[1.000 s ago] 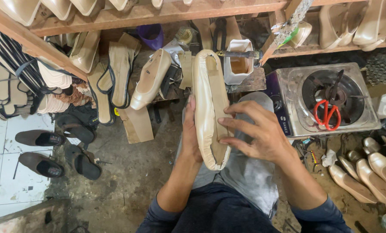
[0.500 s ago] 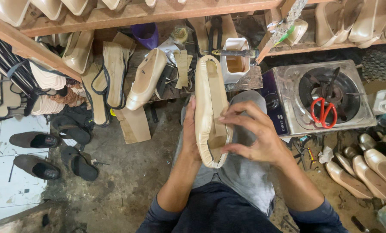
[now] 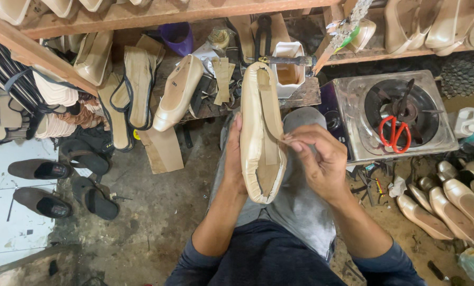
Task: The person is repairing a shoe by applying glue to the sole and pressing it into place. They use a tool to spread the glue and ensure the sole is properly attached.
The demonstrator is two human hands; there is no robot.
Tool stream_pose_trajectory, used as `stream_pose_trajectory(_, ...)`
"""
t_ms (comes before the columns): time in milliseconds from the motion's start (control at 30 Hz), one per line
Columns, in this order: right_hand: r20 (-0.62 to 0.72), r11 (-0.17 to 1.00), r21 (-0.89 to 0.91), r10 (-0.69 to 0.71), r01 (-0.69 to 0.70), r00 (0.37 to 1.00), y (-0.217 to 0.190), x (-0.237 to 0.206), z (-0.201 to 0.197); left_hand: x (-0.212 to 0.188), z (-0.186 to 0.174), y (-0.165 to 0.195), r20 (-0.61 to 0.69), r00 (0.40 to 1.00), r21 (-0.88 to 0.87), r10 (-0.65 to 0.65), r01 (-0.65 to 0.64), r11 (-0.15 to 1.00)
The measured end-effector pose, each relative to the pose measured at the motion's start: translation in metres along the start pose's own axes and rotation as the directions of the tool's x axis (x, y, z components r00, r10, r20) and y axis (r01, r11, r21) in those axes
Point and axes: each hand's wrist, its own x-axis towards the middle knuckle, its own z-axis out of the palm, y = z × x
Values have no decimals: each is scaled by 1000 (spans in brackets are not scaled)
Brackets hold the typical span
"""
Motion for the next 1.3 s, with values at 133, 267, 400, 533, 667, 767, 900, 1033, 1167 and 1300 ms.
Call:
stream_pose_trajectory(133, -96, 971, 230, 93, -69, 991, -4, 5, 6, -1, 4, 6, 0, 1000, 18, -11, 11, 1000)
stream_pose_trajectory(267, -334, 857, 514, 184, 15, 924, -1, 17, -11, -5, 7, 14, -13, 1000, 50, -9, 10, 999)
stream_pose_trajectory(400, -460, 924, 383, 198, -8, 865, 14, 11, -55, -10, 10, 20, -2, 1000, -25, -25, 25, 999)
stream_pose_trajectory(533, -480, 987, -14, 134, -160, 867, 16, -5, -92, -9, 13, 24, 26, 1000, -32, -4, 5, 999)
stream_pose_trajectory(667, -194, 720, -639, 189, -271, 963, -8, -4, -101, -10, 15, 28, 145, 989, 57, 28, -37, 998)
stream_pose_trajectory(767, -70, 702, -702, 100, -121, 992, -28, 4, -78, -12, 18, 24, 210, 978, 83, 20, -38, 996)
stream_pose_trajectory(900, 114, 921, -379, -51, 91, 992, -44, 12, -37, -12, 28, 10, 147, 989, 113, 19, -36, 993)
stream_pose_trajectory(1033, 336, 863, -421, -137, 278, 932, -48, 24, -26, -16, 37, 4, 60, 987, 320, 151, -162, 933)
stream_pose_trajectory(1167, 395, 842, -302, -316, 447, 862, -48, 33, -31, -22, 38, 3, -38, 994, 207, 103, -93, 974)
stream_pose_trajectory(1300, 357, 837, -220, -409, 501, 840, -41, 31, -25, -19, 36, 2, -65, 981, 186, 181, -166, 968)
